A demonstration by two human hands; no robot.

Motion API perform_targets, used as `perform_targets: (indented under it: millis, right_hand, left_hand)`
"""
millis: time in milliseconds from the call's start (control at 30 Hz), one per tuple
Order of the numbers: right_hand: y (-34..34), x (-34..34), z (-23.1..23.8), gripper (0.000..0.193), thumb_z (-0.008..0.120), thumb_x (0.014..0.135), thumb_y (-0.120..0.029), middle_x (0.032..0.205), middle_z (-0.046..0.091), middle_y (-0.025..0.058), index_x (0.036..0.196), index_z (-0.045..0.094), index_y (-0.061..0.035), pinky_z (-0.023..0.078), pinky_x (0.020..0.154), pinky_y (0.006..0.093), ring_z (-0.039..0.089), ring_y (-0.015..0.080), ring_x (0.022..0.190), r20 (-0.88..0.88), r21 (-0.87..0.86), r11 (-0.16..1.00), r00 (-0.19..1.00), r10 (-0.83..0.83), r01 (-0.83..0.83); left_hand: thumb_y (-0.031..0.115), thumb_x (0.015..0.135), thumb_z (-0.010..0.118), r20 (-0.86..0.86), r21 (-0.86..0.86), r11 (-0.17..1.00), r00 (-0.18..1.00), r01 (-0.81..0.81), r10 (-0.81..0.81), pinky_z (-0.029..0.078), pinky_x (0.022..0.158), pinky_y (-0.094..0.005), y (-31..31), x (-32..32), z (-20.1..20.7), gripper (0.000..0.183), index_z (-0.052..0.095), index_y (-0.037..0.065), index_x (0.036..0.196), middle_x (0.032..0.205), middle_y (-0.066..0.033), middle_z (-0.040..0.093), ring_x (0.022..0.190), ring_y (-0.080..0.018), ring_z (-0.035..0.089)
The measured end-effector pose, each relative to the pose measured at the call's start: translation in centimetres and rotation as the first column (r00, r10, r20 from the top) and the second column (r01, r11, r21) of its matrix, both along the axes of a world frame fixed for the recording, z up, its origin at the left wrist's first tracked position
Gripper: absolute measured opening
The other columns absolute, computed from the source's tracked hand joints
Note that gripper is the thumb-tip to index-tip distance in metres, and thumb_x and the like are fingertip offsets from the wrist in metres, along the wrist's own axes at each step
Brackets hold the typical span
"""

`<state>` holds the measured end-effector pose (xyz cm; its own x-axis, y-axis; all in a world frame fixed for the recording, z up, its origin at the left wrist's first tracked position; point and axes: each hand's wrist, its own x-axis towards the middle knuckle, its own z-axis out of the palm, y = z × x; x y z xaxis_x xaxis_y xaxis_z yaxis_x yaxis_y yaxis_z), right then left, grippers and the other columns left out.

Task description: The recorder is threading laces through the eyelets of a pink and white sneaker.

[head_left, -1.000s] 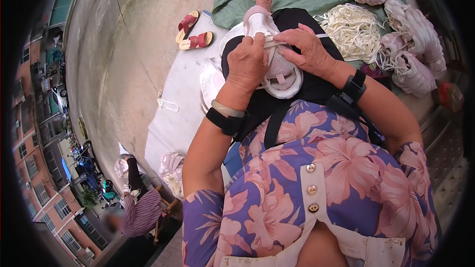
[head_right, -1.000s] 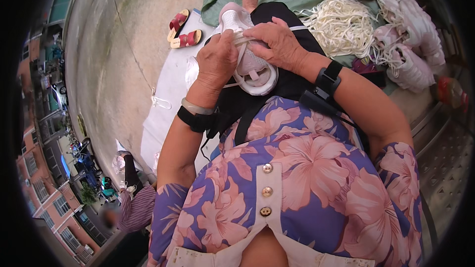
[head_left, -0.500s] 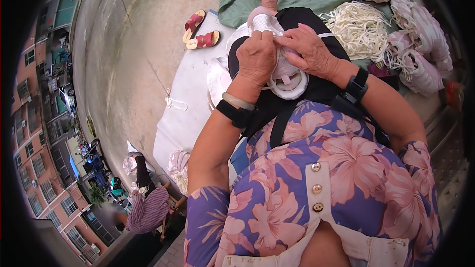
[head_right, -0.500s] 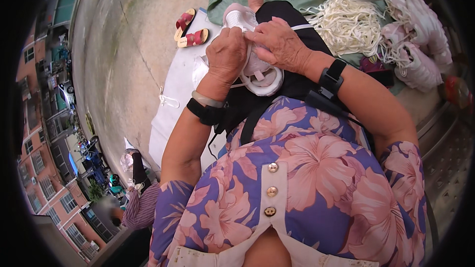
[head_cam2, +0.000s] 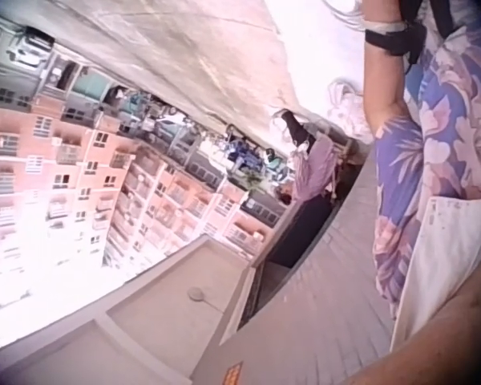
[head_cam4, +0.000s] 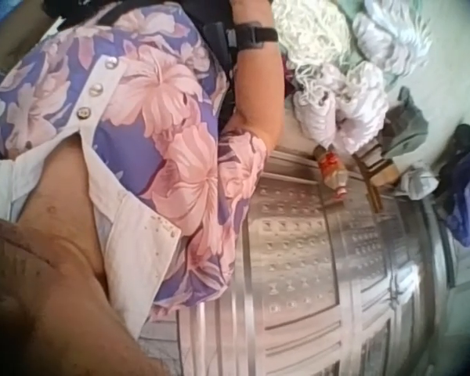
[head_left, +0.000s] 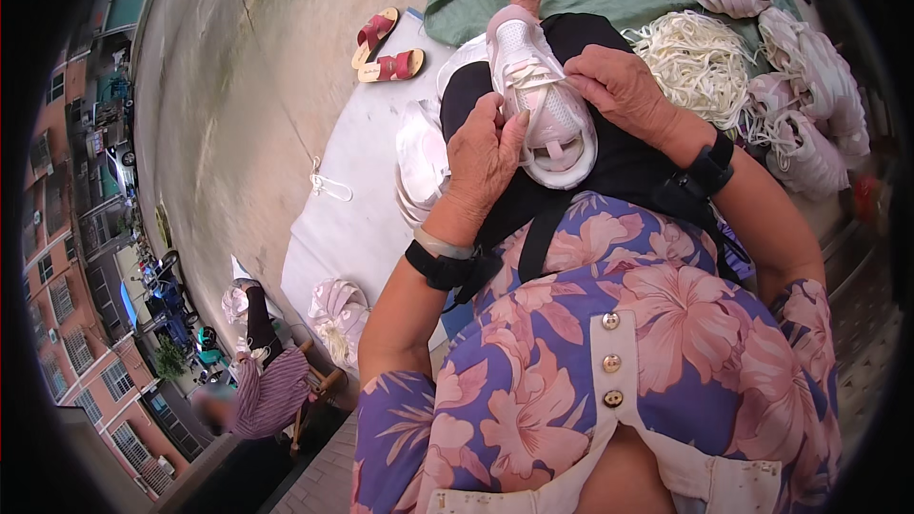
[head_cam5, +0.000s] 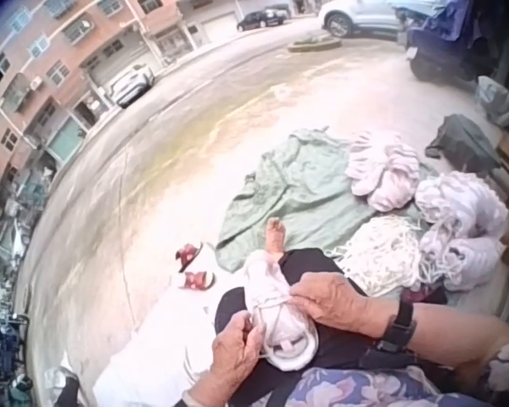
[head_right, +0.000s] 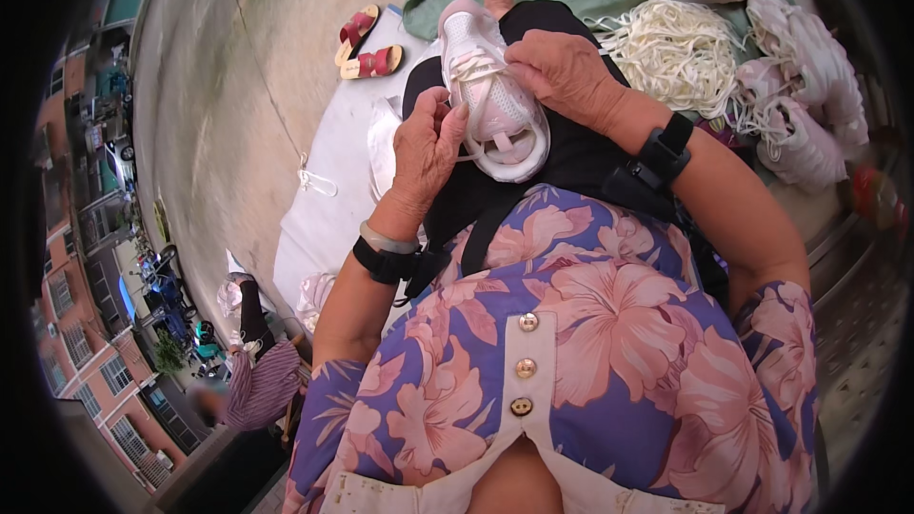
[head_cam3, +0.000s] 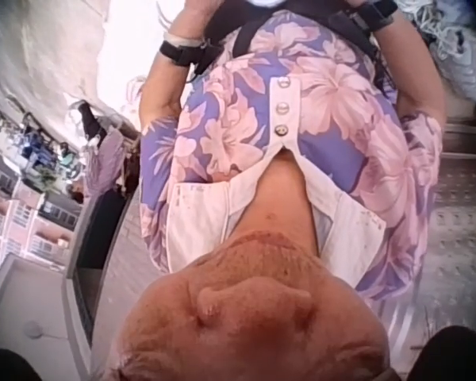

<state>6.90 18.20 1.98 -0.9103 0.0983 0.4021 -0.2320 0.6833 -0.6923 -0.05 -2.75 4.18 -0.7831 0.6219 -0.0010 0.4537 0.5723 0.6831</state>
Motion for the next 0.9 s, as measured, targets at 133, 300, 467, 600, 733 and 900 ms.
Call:
perform_targets:
  millis: [133, 300, 467, 600, 733, 900]
  right_hand:
    - [0.2, 0.8, 1.5, 0.008, 0.057, 0.07, -0.008, 0.068, 0.049, 0.0065, 0.076, 0.052, -0.0076, 0.043, 0.054, 0.0329, 0.054, 0.0237, 0.064, -0.078, 0.327, 0.945, 0.995, 0.056, -0.028]
    - [-0.7, 1.3, 2.0, 0.01, 0.057, 0.068, -0.007, 0.066, 0.047, 0.0044, 0.075, 0.05, -0.0076, 0.043, 0.053, 0.0325, 0.054, 0.0217, 0.063, -0.079, 0.459, 0.884, 0.987, 0.136, -0.085]
    - [-1.7, 1.4, 1.9, 0.01, 0.058, 0.07, -0.008, 0.065, 0.048, 0.0048, 0.077, 0.051, -0.008, 0.044, 0.053, 0.0333, 0.055, 0.0222, 0.062, -0.041, 0.409, 0.907, 0.99, 0.133, -0.105]
    - [-1.7, 1.5, 1.8, 0.012, 0.058, 0.071, -0.009, 0.063, 0.051, 0.0043, 0.08, 0.052, -0.0069, 0.044, 0.051, 0.0336, 0.057, 0.0222, 0.059, -0.022, 0.405, 0.909, 0.993, 0.114, -0.095]
    - [-1.2, 1.4, 1.5, 0.015, 0.058, 0.071, -0.009, 0.06, 0.052, 0.0036, 0.086, 0.054, -0.0065, 0.044, 0.049, 0.0335, 0.057, 0.0215, 0.056, -0.01, 0.439, 0.894, 0.995, 0.097, -0.083]
    - [-0.1, 1.3, 1.5, 0.016, 0.057, 0.071, -0.008, 0.06, 0.052, 0.0036, 0.087, 0.054, -0.0073, 0.044, 0.048, 0.0333, 0.056, 0.0213, 0.055, -0.043, 0.473, 0.88, 0.996, 0.072, -0.043]
  left_hand:
    - [0.024, 0.084, 0.06, 0.062, -0.048, 0.998, 0.998, 0.027, -0.024, 0.046, 0.058, -0.0302, -0.4, 1.2, 0.6, 0.029, 0.054, 0.002, 0.101, 0.071, -0.0084, 0.058, 0.063, -0.0183, 0.057]
    - [0.02, 0.08, 0.062, -0.206, 0.047, 0.999, 0.978, -0.015, 0.024, 0.046, 0.057, -0.0336, 0.6, -0.2, 0.2, 0.024, 0.055, 0.003, 0.096, 0.07, -0.0099, 0.056, 0.062, -0.0247, 0.057]
    - [0.012, 0.073, 0.061, -0.387, -0.017, 0.999, 0.921, 0.039, -0.042, 0.047, 0.056, -0.0378, 2.9, -1.8, -0.2, 0.016, 0.055, 0.007, 0.087, 0.07, -0.0112, 0.056, 0.065, -0.03, 0.058]
    - [0.01, 0.073, 0.057, -0.464, -0.1, 0.993, 0.88, 0.061, -0.101, 0.046, 0.053, -0.039, 3.4, -2.3, 0.0, 0.009, 0.052, 0.007, 0.081, 0.068, -0.0109, 0.056, 0.061, -0.0301, 0.058]
    - [0.01, 0.075, 0.055, -0.403, 0.002, 0.998, 0.913, 0.065, -0.058, 0.046, 0.052, -0.0397, 3.2, -2.0, -0.5, 0.008, 0.05, 0.006, 0.08, 0.064, -0.0121, 0.056, 0.059, -0.0308, 0.058]
    - [0.014, 0.079, 0.055, -0.185, 0.011, 0.999, 0.982, -0.04, 0.041, 0.045, 0.054, -0.04, 2.0, -1.2, -0.8, 0.013, 0.048, 0.005, 0.085, 0.062, -0.0138, 0.056, 0.058, -0.0321, 0.058]
